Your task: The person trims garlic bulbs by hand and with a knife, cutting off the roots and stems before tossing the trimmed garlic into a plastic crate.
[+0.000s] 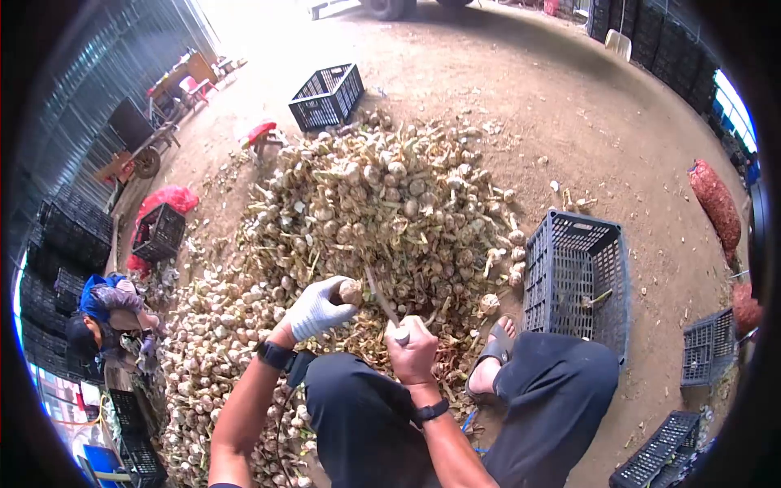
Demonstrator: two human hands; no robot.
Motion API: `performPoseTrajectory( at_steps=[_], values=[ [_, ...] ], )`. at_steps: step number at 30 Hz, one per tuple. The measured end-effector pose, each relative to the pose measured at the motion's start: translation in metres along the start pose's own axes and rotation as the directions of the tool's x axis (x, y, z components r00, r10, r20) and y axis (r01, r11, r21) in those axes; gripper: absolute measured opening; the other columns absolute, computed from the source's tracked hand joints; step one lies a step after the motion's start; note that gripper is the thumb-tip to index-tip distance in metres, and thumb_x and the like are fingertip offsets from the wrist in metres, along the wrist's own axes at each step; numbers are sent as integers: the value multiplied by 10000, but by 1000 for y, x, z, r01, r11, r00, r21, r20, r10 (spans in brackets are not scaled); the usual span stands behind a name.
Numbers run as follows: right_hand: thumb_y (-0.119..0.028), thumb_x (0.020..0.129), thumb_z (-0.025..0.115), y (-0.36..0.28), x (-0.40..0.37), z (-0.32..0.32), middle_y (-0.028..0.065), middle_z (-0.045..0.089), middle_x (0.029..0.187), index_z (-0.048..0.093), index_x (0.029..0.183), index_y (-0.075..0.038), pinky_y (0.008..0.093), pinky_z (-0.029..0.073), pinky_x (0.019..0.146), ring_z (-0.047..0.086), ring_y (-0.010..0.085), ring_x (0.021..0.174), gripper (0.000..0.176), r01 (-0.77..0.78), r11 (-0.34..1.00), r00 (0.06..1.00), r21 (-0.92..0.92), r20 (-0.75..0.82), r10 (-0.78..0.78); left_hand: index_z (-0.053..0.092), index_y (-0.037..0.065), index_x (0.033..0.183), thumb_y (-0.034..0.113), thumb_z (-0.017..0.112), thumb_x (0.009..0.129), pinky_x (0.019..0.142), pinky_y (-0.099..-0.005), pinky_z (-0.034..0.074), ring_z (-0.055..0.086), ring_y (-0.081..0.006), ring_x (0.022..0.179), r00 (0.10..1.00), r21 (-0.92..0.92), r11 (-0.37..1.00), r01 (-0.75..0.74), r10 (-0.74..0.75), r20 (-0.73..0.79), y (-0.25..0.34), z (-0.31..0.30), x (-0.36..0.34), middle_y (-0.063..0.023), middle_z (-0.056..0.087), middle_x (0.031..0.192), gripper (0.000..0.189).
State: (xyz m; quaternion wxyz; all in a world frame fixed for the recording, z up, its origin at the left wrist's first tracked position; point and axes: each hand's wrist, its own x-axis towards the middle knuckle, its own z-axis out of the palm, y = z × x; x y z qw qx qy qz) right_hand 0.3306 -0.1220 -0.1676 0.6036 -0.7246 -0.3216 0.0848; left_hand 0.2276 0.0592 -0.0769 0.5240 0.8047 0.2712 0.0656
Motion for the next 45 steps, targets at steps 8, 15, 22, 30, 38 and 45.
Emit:
performPoseTrajectory(
  at_steps=[8,15,22,30,38,45],
  values=[
    [-111,781,744,-65,8,-26,136,544,713,563,775,-48,398,447,499,573,352,571,192,372,928,927,-6,-47,-372,677,41,1064,174,783,753,800,-320,545,681,-138,875,987,166,975,-149,156,-28,83,6,-54,-69,725,928,354],
    [-231,772,750,-54,-4,-47,120,604,813,622,888,-68,406,493,547,629,323,628,238,416,907,909,-60,23,-415,606,82,1046,215,795,793,737,-302,530,617,-113,801,972,244,942,-229,236,0,47,45,-42,-26,668,876,343],
    [-169,799,710,-35,-6,-45,123,604,797,620,857,-67,415,488,531,623,327,606,148,407,909,911,-87,-28,-411,591,76,1042,232,778,795,690,-312,521,622,-153,750,970,380,899,-219,243,-16,46,59,-42,-40,654,845,347],
    [-156,787,721,4,-11,-41,121,623,807,620,853,-82,430,505,581,639,363,677,142,223,969,972,-104,-49,-229,656,31,930,102,665,765,668,-270,509,554,-63,725,984,207,978,-23,59,-167,71,67,-45,6,644,770,180],
    [-130,846,741,42,-23,-21,0,654,677,680,809,-52,351,515,588,616,128,594,106,-322,898,914,300,-148,377,644,27,1075,80,671,769,732,-233,500,561,-46,817,987,33,992,-118,121,-103,94,70,-53,32,638,894,312],
    [-300,929,719,-23,-2,-41,-22,591,706,657,915,-21,268,547,539,523,52,548,286,-318,532,928,785,143,343,620,45,1167,102,691,806,757,-236,513,585,-57,849,998,-236,970,-53,42,-50,104,70,-51,32,644,983,373]
  ],
)
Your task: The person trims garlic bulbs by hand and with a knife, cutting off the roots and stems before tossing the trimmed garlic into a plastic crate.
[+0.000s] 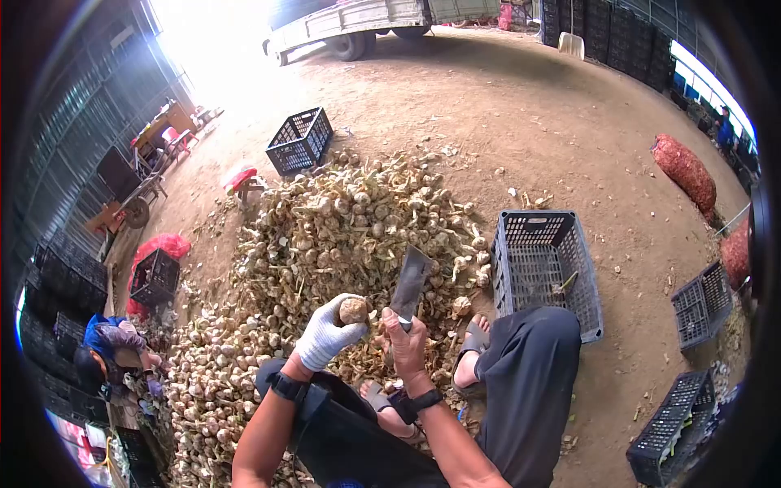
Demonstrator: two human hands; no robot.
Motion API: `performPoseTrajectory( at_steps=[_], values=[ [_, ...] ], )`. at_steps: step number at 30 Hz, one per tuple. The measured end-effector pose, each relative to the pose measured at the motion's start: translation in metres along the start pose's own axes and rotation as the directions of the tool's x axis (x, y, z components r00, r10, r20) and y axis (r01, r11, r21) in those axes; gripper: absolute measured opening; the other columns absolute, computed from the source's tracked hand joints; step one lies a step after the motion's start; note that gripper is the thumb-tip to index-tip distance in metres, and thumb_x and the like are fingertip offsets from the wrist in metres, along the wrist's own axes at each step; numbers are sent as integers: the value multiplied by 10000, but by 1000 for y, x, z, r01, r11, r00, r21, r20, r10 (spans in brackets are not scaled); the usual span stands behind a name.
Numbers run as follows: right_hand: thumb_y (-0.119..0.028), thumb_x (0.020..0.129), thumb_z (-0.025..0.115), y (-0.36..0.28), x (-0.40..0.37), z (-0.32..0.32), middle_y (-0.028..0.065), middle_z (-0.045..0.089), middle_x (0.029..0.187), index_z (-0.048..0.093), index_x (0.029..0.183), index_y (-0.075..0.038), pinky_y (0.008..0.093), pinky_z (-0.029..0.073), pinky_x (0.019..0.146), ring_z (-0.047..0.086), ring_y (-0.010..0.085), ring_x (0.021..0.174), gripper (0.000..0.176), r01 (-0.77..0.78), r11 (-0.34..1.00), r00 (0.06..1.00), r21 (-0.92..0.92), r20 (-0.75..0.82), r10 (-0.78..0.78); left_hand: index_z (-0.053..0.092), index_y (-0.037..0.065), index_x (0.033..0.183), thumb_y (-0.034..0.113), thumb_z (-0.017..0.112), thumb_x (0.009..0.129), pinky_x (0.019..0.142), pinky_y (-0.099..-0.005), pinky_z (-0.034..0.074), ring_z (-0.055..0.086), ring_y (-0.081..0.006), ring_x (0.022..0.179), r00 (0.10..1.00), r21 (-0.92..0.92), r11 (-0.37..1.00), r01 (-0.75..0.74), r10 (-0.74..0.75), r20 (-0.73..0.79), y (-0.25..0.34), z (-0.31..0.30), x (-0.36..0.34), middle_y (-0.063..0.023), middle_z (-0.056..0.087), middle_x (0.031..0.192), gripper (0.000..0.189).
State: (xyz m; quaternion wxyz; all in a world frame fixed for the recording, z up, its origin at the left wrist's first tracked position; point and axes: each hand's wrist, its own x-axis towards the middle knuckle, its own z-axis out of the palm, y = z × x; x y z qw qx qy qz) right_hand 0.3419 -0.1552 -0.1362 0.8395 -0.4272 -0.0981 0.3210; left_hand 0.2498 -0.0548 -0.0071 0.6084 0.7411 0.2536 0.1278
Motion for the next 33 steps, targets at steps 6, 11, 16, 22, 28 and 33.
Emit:
performPoseTrajectory(
  at_steps=[6,11,16,22,28,33],
  values=[
    [-415,891,751,-27,-5,11,-41,564,655,640,859,-9,258,382,512,468,49,596,422,273,877,960,-396,172,-221,633,44,1129,114,722,782,750,-274,535,629,-93,818,976,396,905,-158,205,-79,-14,1,2,-26,685,914,365],
    [-469,879,747,-45,-12,21,-49,574,688,662,920,-15,245,402,537,476,37,629,463,144,928,972,-344,225,-67,647,79,1108,134,768,698,757,-345,561,710,-271,834,935,620,728,-294,354,27,-14,2,0,-142,695,925,431],
    [-400,910,731,-49,-9,23,-65,589,695,668,873,-38,216,428,528,516,16,610,370,99,945,967,-312,256,-17,647,100,1098,175,805,687,726,-369,561,683,-333,835,889,742,547,-388,435,143,-11,0,-2,-119,685,926,447],
    [-264,939,680,-40,-8,20,-66,588,674,670,788,-79,219,442,545,525,25,606,240,-78,991,971,-107,215,100,645,68,1128,155,795,711,761,-352,561,700,-289,853,927,653,682,-329,365,85,-17,-9,-7,-142,691,957,452],
    [-170,909,659,-43,-16,32,-67,522,650,619,754,-122,224,394,486,476,49,535,167,-246,929,968,277,109,224,647,31,1132,91,747,742,782,-330,555,704,-232,867,941,501,810,-304,336,27,-14,-8,-9,-135,701,968,408],
    [-138,907,651,-61,-19,29,-60,536,691,611,814,-132,206,338,482,484,46,576,101,-261,929,950,264,241,198,651,28,1123,80,735,742,795,-331,550,703,-221,859,932,491,808,-326,363,22,-11,-5,-10,-129,702,943,394]
  ],
)
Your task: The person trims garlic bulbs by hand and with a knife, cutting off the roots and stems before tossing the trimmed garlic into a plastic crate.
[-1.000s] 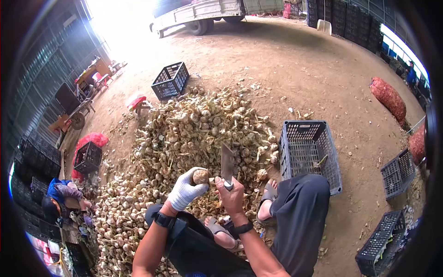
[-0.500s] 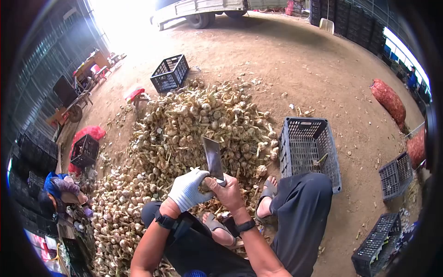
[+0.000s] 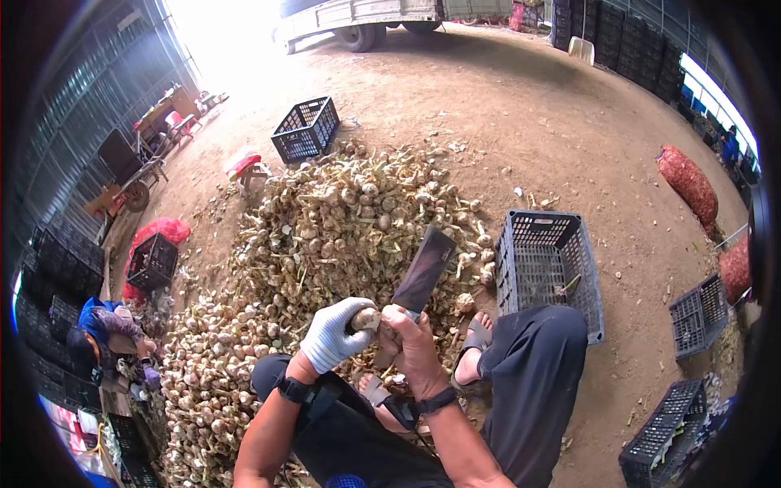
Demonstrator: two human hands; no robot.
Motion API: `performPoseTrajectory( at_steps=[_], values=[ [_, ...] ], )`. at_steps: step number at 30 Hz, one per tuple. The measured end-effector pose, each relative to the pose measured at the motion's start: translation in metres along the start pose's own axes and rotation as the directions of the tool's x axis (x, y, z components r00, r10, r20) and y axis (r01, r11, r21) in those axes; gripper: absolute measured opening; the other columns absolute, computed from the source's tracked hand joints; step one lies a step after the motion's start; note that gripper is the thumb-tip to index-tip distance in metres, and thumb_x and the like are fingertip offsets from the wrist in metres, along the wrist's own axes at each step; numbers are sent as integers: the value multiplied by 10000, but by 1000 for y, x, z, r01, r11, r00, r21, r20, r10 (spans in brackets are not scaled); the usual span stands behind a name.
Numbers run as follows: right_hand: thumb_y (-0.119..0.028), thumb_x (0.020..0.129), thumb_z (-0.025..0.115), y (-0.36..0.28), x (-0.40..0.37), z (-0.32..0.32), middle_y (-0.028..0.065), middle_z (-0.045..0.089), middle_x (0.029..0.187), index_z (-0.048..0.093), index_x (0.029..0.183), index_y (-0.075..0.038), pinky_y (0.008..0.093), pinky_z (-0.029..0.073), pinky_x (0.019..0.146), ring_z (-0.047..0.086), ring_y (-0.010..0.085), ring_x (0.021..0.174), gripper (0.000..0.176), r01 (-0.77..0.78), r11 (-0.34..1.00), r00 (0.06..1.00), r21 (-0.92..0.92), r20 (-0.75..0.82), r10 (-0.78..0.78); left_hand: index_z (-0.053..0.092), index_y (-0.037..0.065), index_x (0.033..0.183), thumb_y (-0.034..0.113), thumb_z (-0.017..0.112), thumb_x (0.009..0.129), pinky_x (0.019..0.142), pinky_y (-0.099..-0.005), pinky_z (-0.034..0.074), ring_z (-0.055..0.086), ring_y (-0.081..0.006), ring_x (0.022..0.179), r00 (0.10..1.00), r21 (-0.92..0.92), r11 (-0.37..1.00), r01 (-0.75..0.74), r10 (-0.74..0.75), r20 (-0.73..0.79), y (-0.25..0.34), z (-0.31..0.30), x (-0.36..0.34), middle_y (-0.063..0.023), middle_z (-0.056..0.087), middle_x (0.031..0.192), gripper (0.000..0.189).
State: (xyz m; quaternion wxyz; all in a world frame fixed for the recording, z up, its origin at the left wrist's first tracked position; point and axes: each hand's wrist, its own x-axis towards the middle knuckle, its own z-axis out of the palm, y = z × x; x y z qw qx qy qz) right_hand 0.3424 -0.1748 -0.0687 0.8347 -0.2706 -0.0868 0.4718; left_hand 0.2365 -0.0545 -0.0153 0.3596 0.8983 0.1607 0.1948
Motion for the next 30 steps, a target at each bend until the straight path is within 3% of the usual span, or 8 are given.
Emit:
performPoseTrajectory(
  at_steps=[7,9,10,12,16,22,28,30],
  values=[
    [-117,898,630,-9,-7,4,-38,561,705,621,836,-111,214,376,517,525,68,595,63,-5,998,1000,-61,-7,5,654,24,1097,89,708,766,782,-323,546,699,-212,846,995,-19,999,-31,29,-92,-2,3,3,-132,702,927,341],
    [-136,916,622,-9,-11,5,-21,571,660,621,792,-93,255,473,570,514,78,532,131,246,937,969,-248,70,-235,648,15,1021,79,665,812,679,-280,530,665,-139,730,964,66,996,-56,71,-256,-26,-1,10,-90,694,863,220],
    [-136,916,622,-16,-11,7,-21,571,660,621,792,-93,255,473,570,514,78,532,131,237,939,971,-249,76,-225,642,20,1028,56,612,833,669,-282,536,653,-129,728,927,-195,961,196,-246,-282,-38,-13,13,-70,690,859,200],
    [-162,935,641,-39,-6,13,-11,560,591,617,733,-81,319,550,638,486,83,461,219,198,970,980,-139,28,-195,628,11,1032,91,585,872,649,-253,518,609,-87,716,898,-434,888,154,-309,-314,-42,-23,14,-31,662,834,184],
    [-333,934,709,3,12,-16,6,612,654,645,770,-53,318,590,565,476,62,431,331,65,975,966,-212,-233,-115,590,12,1104,253,685,831,609,-320,526,632,-189,731,971,-896,436,83,-236,-25,-12,-14,14,-126,670,1020,377],
    [-452,912,704,8,1,-4,6,627,707,676,897,-48,315,591,625,504,64,475,405,2,992,998,-124,-68,-11,584,6,1130,299,721,820,714,-365,577,664,-268,817,981,-971,149,187,-87,175,-9,-4,15,-163,647,1089,448],
    [-214,934,712,-6,5,-2,-53,548,573,669,834,-71,272,574,611,502,43,476,180,100,969,982,-225,-133,-132,591,-16,1173,283,727,841,715,-349,571,664,-239,815,960,-947,173,272,-120,254,4,-5,11,-162,662,1042,467],
    [-174,923,724,-1,9,-9,-52,546,564,666,811,-68,272,576,608,493,38,468,165,100,970,978,-223,-155,-136,605,-18,1183,197,708,854,689,-318,547,645,-173,750,926,-771,529,355,-314,211,2,-9,8,-108,678,935,406]
  ],
)
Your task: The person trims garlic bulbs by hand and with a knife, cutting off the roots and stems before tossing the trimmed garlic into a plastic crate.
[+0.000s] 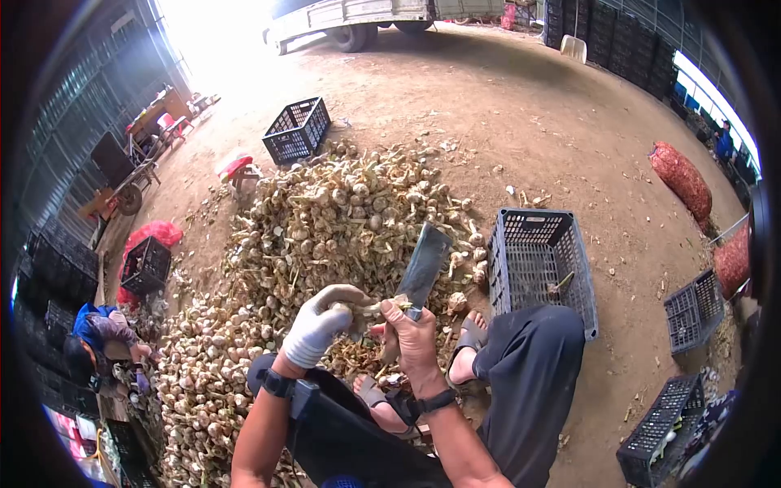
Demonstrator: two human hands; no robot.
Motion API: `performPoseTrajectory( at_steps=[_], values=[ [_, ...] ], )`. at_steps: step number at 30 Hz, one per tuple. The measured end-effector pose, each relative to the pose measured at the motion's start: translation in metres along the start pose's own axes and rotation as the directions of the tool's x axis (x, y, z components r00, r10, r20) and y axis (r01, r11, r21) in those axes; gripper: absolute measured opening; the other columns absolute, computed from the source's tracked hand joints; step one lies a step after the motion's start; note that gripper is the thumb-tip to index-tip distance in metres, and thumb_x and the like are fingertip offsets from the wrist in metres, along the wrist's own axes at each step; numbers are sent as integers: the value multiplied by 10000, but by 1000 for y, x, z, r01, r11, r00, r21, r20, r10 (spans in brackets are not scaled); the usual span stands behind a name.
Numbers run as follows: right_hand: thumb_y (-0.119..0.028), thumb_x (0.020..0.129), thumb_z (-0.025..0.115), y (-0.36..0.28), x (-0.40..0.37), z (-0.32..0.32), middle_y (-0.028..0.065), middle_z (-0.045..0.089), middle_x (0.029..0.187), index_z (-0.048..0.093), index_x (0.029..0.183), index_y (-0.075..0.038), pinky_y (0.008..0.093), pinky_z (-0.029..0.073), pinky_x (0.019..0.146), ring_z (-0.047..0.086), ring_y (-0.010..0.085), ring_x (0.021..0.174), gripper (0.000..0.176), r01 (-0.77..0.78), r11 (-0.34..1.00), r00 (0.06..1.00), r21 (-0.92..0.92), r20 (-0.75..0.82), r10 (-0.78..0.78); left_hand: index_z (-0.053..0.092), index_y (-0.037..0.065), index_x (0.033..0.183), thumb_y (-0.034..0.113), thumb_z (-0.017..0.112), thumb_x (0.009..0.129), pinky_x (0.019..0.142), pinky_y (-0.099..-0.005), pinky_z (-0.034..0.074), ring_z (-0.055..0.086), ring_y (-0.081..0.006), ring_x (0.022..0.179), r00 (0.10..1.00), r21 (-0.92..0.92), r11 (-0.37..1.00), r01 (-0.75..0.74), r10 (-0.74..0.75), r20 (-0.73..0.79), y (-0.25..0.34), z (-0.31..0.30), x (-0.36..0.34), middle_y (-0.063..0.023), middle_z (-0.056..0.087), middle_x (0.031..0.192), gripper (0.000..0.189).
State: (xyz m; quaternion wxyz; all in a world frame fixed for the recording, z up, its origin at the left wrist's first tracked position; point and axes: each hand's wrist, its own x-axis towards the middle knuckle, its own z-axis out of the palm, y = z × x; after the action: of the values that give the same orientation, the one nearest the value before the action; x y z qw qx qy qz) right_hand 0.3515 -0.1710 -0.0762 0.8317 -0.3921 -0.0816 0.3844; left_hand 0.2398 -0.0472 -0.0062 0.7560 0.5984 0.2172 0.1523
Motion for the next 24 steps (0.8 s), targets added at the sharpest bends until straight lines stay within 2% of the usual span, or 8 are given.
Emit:
performPoseTrajectory(
  at_steps=[2,4,5,7,14,16,23,24],
  values=[
    [-156,905,747,4,2,-1,-50,554,576,674,835,-51,274,578,603,488,34,469,145,73,997,997,-36,-7,-73,656,25,1129,63,693,849,665,-292,521,615,-108,721,990,298,954,-27,67,-125,-11,3,0,-34,673,864,285],
    [-182,906,750,8,3,-3,-53,567,620,671,856,-49,261,567,587,488,31,491,162,101,988,995,-115,1,-101,688,45,1036,73,723,821,670,-297,524,632,-132,715,950,685,717,-131,288,-120,-23,-3,1,-50,679,853,219],
    [-207,907,754,10,3,-4,-55,580,665,669,878,-47,248,555,571,489,28,513,184,135,973,991,-186,8,-136,688,45,1036,73,723,821,670,-297,524,632,-132,715,950,683,719,-128,288,-124,-27,-5,2,-50,679,853,219],
    [-224,908,753,13,3,-1,-43,597,692,670,893,-33,250,555,569,512,32,544,209,172,959,985,-224,12,-173,689,47,948,59,736,785,679,-307,527,656,-196,728,873,811,522,-263,487,-31,-31,-5,3,-90,672,843,171],
    [-300,897,763,18,-1,1,-34,591,703,671,920,-4,256,563,561,522,32,570,311,218,909,973,-356,12,-228,664,53,905,34,739,743,668,-335,526,657,-298,741,774,833,467,-297,629,-77,-20,-5,3,-119,643,831,179],
    [-334,892,765,16,-6,4,-27,592,726,665,928,2,253,563,558,521,35,587,353,228,889,973,-397,64,-221,654,64,898,28,732,734,651,-352,523,646,-313,727,697,897,324,-299,717,-27,-17,-4,3,-116,627,825,186],
    [-295,932,721,20,-9,6,-41,589,705,669,930,-2,237,541,549,531,26,607,297,239,856,971,-458,135,-199,623,80,899,51,742,715,614,-371,515,628,-316,696,709,945,242,-222,705,-14,-23,-9,4,-106,595,793,221],
    [-282,934,718,20,-8,4,-44,585,692,671,931,-5,229,514,535,527,24,597,281,307,799,951,-517,184,-246,621,81,902,54,743,714,608,-372,514,626,-312,692,713,954,218,-205,701,-6,-22,-9,4,-103,595,792,226]
  ],
)
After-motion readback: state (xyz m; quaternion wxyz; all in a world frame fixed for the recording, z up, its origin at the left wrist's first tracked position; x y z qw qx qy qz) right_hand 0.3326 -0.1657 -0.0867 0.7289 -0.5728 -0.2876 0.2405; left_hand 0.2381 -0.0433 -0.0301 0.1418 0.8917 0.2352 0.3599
